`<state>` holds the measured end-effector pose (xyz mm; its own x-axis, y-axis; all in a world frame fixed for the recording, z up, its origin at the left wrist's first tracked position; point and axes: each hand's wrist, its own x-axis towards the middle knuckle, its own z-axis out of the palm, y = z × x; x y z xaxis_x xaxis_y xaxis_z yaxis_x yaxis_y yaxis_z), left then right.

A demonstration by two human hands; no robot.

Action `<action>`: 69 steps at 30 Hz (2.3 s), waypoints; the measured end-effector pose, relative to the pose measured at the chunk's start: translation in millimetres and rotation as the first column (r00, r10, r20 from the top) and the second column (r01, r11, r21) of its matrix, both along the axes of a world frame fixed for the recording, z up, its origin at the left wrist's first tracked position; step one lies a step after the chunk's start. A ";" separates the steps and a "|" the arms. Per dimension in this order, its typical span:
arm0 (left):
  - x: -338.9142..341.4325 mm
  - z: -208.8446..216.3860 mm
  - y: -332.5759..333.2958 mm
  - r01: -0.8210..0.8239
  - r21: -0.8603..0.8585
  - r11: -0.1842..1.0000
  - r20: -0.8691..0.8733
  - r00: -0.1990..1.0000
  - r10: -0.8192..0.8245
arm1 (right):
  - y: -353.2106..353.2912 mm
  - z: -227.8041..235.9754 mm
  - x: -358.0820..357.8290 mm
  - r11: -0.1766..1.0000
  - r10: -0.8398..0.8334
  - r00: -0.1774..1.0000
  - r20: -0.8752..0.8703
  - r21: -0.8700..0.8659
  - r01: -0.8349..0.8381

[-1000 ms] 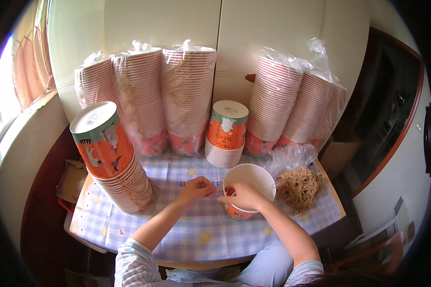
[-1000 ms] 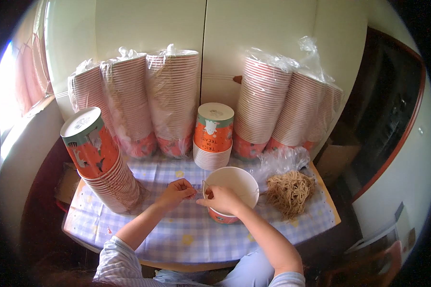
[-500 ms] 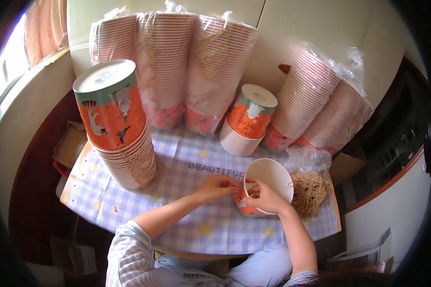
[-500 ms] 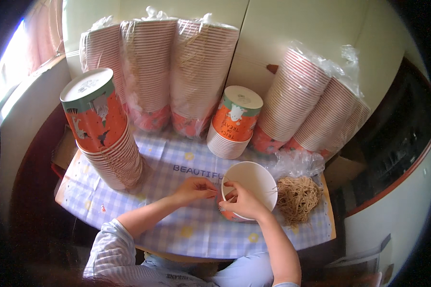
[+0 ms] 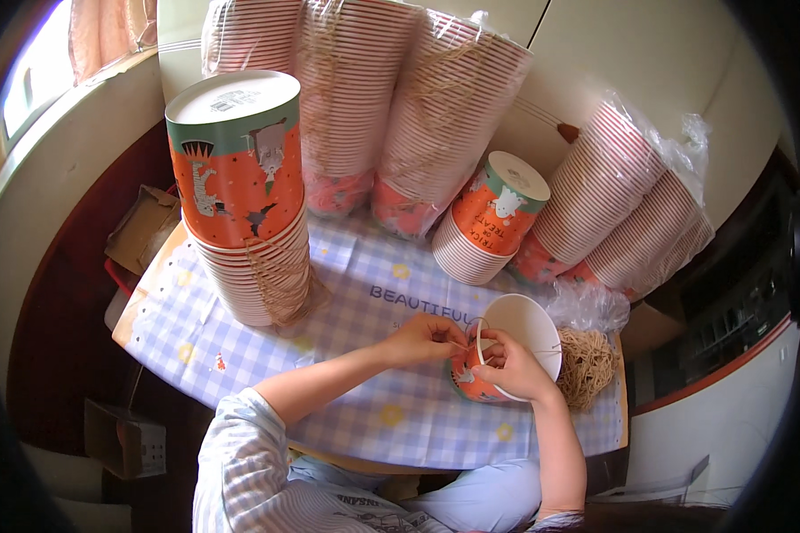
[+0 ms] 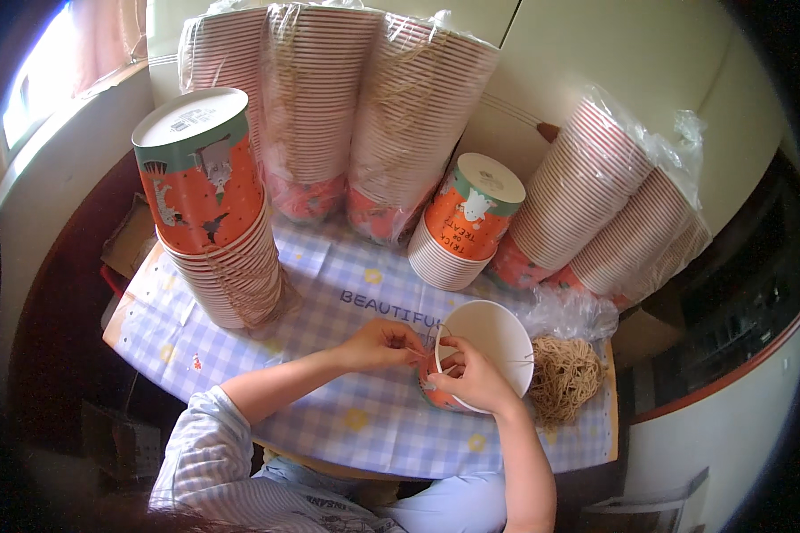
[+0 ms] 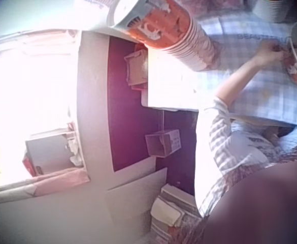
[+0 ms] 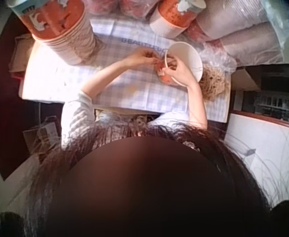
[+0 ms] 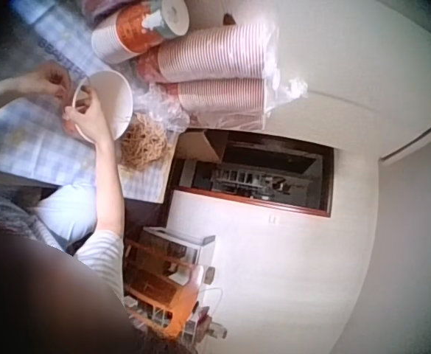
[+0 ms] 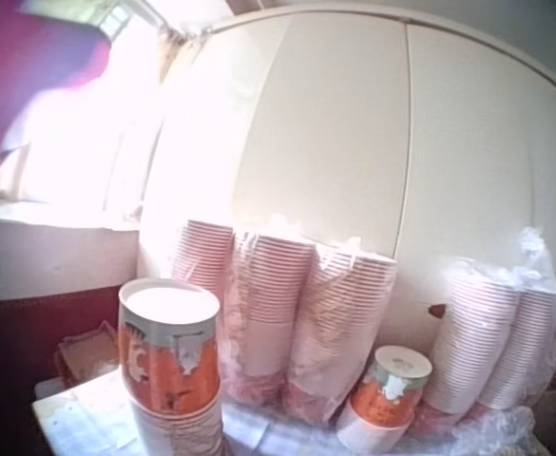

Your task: Tying strings onto decorative paper buckets for packaging.

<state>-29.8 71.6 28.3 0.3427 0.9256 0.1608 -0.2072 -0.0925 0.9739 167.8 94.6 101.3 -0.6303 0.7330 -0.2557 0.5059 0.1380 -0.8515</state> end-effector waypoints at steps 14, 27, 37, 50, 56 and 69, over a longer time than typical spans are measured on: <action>4.0 -7.1 4.3 -0.008 -0.022 1.000 0.114 0.993 0.011 | 1.6 -4.3 1.0 0.999 0.018 0.999 -0.046 -0.050 -0.020; 8.1 -2.2 -1.7 -0.042 0.031 0.999 0.049 0.998 0.041 | 5.3 -14.7 1.5 0.998 -0.053 0.990 -0.134 -0.038 0.048; 4.7 -15.8 8.3 -0.226 0.063 0.972 0.026 0.974 0.224 | 8.3 -6.6 6.2 0.964 -0.177 0.943 -0.283 0.145 0.225; 7.8 1.6 1.1 -0.098 -0.209 0.973 0.165 0.977 0.134 | 3.6 8.8 10.6 0.974 -0.179 0.654 -0.735 -0.226 0.013; 6.4 35.0 -3.2 0.034 -0.179 0.983 0.126 0.992 -0.012 | 3.8 3.1 7.6 0.949 -0.223 0.656 -0.721 -0.315 -0.023; 21.3 63.2 -8.1 0.046 0.057 0.997 -0.277 0.961 -0.029 | -0.9 7.1 7.3 0.984 -0.138 0.557 -0.819 -0.176 -0.016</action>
<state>-8.4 63.5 91.5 0.4159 0.9025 0.1121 0.0638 -0.1519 0.9863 175.1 93.7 108.4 -0.5752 0.7797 0.2472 -0.4271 -0.0285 -0.9038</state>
